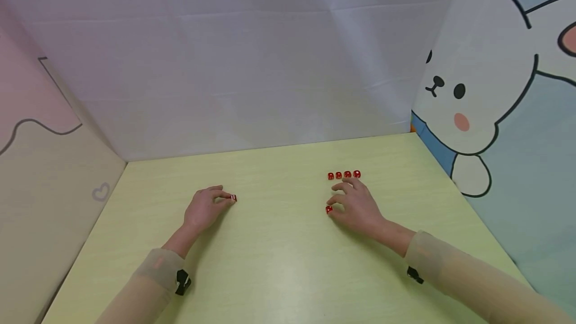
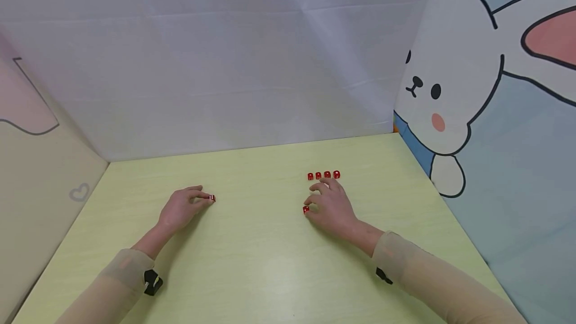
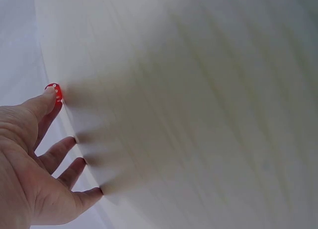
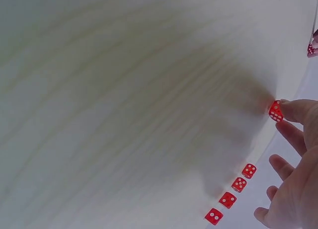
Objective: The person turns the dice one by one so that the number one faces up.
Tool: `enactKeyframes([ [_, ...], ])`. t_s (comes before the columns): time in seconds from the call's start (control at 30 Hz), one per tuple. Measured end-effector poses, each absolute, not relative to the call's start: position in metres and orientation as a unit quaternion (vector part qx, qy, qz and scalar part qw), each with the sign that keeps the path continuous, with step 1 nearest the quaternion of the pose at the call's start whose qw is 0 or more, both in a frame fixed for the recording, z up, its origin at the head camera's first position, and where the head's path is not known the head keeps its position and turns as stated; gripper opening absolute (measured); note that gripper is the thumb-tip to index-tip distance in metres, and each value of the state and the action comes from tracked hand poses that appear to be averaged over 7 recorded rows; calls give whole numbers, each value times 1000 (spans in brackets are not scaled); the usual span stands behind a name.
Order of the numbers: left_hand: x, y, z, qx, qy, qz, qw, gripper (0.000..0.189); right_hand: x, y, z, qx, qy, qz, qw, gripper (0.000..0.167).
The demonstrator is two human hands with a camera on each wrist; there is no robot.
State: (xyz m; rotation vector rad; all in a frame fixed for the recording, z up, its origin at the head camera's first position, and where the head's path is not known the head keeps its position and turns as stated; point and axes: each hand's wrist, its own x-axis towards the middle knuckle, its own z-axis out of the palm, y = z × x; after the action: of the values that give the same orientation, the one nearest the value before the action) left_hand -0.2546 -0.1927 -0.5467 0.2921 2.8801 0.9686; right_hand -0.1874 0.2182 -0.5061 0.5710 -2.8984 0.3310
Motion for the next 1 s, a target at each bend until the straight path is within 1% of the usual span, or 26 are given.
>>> enactKeyframes([
  [0.37, -255, -192, -546, 97, 944, 313, 42, 32, -189, 217, -508, 184, -971, 128, 81, 10],
  [0.57, -254, -191, -545, 98, 944, 314, 43, 32, -188, 219, -512, 129, -966, 219, 48, 9],
  [0.7, -255, -191, -545, 100, 943, 315, 42, 32, -187, 220, -514, 95, -955, 279, 20, 12],
  [0.9, -255, -192, -546, 102, 943, 316, 40, 33, -183, 222, -518, 67, -944, 323, -4, 18],
  [1.0, -255, -191, -547, 102, 943, 315, 40, 32, -180, 221, -520, 59, -940, 337, -10, 19],
])
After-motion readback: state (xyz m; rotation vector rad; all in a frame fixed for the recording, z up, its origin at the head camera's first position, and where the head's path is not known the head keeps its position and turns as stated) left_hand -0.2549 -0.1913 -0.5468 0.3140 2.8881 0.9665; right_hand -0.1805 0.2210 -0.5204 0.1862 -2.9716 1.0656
